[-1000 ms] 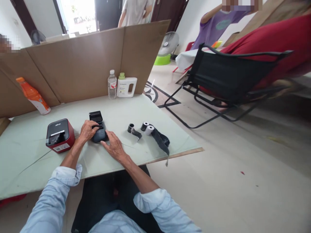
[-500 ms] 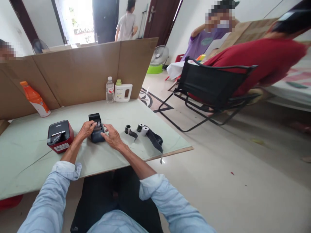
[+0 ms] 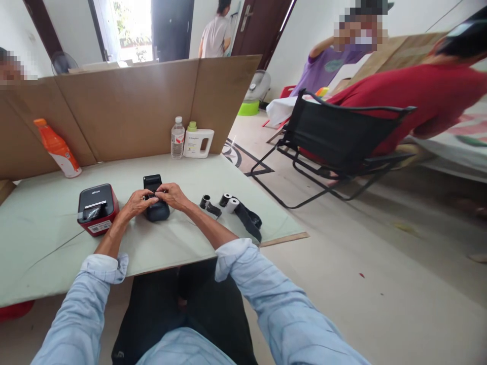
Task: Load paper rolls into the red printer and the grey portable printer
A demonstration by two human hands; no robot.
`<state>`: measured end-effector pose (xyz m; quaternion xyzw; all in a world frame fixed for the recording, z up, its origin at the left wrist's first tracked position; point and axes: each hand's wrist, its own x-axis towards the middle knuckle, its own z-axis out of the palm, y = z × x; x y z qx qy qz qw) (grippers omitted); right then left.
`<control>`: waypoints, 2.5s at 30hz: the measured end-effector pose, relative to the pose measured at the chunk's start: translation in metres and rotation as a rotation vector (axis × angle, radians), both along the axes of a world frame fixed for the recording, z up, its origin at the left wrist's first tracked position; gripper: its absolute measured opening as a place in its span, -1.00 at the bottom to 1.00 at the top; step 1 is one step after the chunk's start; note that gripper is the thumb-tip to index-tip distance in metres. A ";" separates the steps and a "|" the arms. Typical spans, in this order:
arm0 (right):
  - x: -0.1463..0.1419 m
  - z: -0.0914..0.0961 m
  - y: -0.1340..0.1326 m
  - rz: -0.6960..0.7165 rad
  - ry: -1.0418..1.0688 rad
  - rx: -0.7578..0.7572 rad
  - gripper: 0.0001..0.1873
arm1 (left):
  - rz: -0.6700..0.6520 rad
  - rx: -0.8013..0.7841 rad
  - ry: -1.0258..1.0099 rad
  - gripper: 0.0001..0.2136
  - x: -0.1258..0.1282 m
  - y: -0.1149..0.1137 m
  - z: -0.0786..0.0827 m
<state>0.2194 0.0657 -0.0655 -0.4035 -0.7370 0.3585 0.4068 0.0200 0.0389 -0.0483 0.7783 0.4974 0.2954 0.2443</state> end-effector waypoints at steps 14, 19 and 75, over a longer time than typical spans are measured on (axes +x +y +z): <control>0.012 0.035 -0.031 -0.020 0.226 0.107 -0.84 | 0.064 0.205 -0.025 -0.79 0.014 -0.004 0.018; 0.034 0.014 -0.087 -0.064 0.169 0.217 -0.83 | -0.090 0.304 0.036 -0.73 0.034 -0.031 0.024; 0.102 -0.034 -0.075 -0.666 -0.426 -0.032 -0.88 | -0.025 0.287 0.031 -0.72 0.090 -0.015 0.068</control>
